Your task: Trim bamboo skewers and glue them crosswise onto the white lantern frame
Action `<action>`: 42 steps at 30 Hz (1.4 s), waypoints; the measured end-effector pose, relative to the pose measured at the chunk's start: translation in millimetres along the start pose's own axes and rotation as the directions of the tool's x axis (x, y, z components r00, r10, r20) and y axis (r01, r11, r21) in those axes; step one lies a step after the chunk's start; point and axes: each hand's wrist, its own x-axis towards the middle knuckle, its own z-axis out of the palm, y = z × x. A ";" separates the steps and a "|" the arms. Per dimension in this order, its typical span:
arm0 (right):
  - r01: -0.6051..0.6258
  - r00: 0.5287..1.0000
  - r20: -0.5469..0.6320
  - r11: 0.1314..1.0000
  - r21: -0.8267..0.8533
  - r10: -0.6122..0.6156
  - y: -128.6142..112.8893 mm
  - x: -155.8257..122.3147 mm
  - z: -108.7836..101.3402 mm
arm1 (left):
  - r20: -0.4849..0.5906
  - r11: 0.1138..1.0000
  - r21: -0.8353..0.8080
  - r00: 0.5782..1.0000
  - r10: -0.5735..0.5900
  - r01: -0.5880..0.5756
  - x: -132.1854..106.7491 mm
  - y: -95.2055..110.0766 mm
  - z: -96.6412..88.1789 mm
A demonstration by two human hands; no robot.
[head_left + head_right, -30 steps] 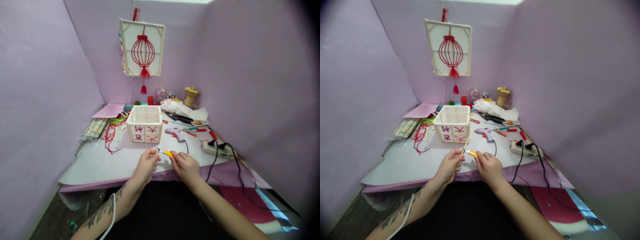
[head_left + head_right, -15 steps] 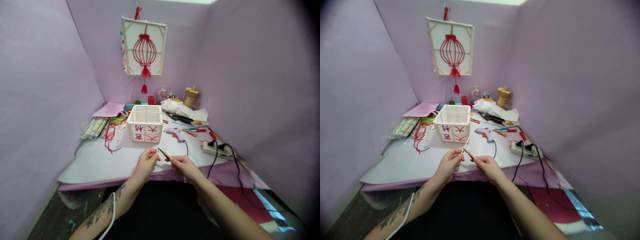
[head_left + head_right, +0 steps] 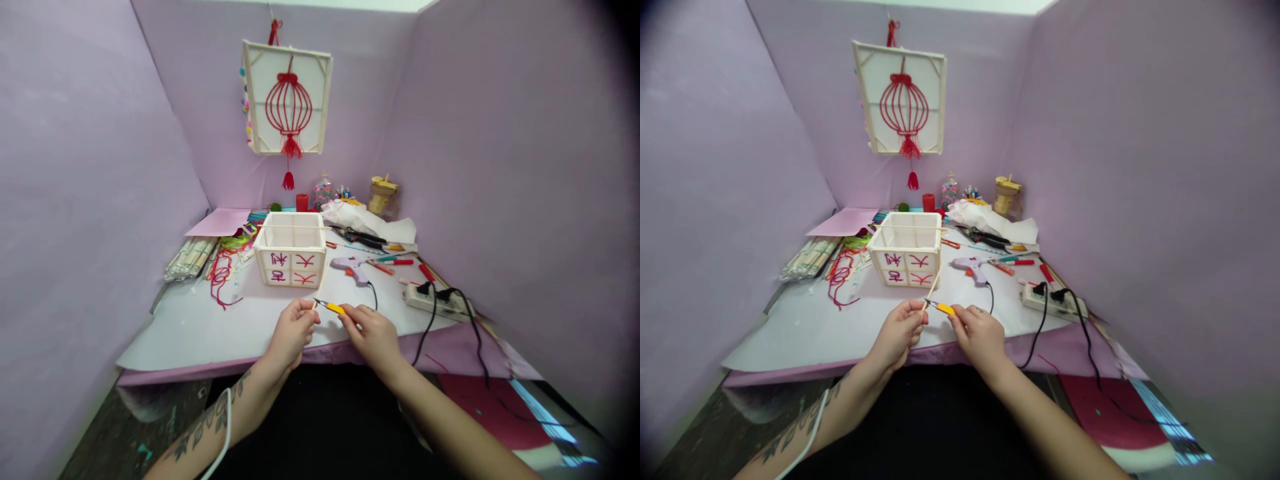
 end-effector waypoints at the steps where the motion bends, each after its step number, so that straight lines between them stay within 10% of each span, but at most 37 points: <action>1: 0.043 0.998 -0.032 0.997 -0.058 -0.045 -0.8 -0.6 0.1 | -0.001 1.000 0.000 1.000 0.000 0.000 0.5 -0.4 -0.2; 7: 0.146 0.981 -0.097 0.968 -0.205 -0.169 -2.0 -3.0 -1.6 | -0.011 1.000 0.005 1.000 -0.012 0.012 1.9 -2.2 -1.3; 12: -0.090 0.989 0.137 0.975 0.205 0.063 1.3 0.7 -2.3 | 0.012 1.000 0.018 1.000 0.004 -0.004 -1.0 -0.8 -0.7; 17: -0.453 0.864 0.470 0.690 0.565 0.182 -0.3 9.0 -5.3 | 0.013 0.999 0.034 0.999 0.036 -0.037 -2.4 1.1 0.8; 23: -0.767 0.629 0.754 0.307 0.563 0.190 -2.4 9.9 -5.6 | 0.016 0.995 0.068 0.997 0.074 -0.075 -2.5 3.8 0.4; 31: -0.258 0.955 0.230 0.906 0.335 0.187 4.3 5.3 -0.4 | 0.024 1.000 0.015 1.000 0.003 -0.003 -2.0 -0.1 -0.9; 38: 0.022 1.000 -0.010 0.999 -0.043 -0.022 -1.3 -1.4 2.5 | -0.009 1.000 -0.009 1.000 -0.014 0.014 1.0 -1.7 -0.8; 42: -0.068 0.996 0.068 0.989 0.131 0.059 -1.0 -0.7 2.7 | -0.016 1.000 -0.006 1.000 -0.002 0.002 0.0 -2.2 -0.9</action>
